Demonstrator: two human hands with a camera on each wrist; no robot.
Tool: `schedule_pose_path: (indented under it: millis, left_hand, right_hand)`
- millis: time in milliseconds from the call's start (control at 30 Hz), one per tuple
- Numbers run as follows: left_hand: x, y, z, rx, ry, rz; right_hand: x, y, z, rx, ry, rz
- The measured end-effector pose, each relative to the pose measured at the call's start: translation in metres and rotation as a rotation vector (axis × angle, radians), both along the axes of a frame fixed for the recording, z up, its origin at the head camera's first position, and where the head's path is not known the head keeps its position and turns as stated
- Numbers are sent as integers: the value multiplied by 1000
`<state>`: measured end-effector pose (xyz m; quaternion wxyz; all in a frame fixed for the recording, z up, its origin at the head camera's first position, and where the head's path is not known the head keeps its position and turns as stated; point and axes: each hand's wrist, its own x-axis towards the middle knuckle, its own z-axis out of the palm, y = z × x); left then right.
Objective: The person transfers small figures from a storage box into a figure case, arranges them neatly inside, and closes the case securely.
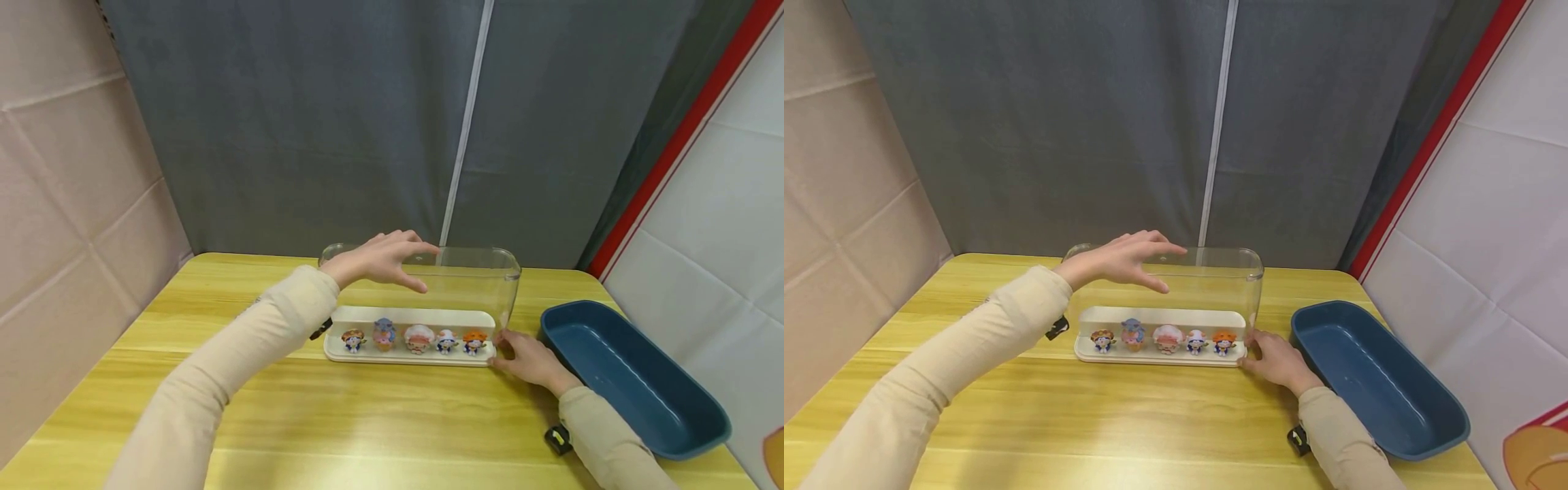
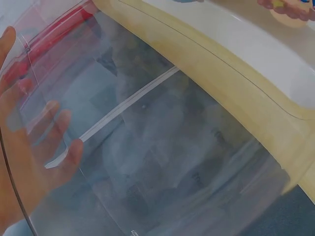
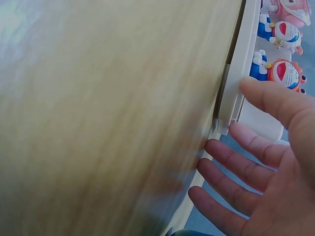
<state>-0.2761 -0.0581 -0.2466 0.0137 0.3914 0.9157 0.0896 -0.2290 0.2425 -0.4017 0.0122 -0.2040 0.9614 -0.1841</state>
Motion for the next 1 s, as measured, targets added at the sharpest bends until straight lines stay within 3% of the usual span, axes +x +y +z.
schedule_pose_path:
  millis: [433, 1000]
  left_hand:
    - [-1, 2, -9, 7, -32, -2]
    - [8, 5, -31, -35, 36, 11]
  right_hand:
    - [-1, 1, -2, -6, -1, 1]
    - [0, 0, -2, -11, -4, -11]
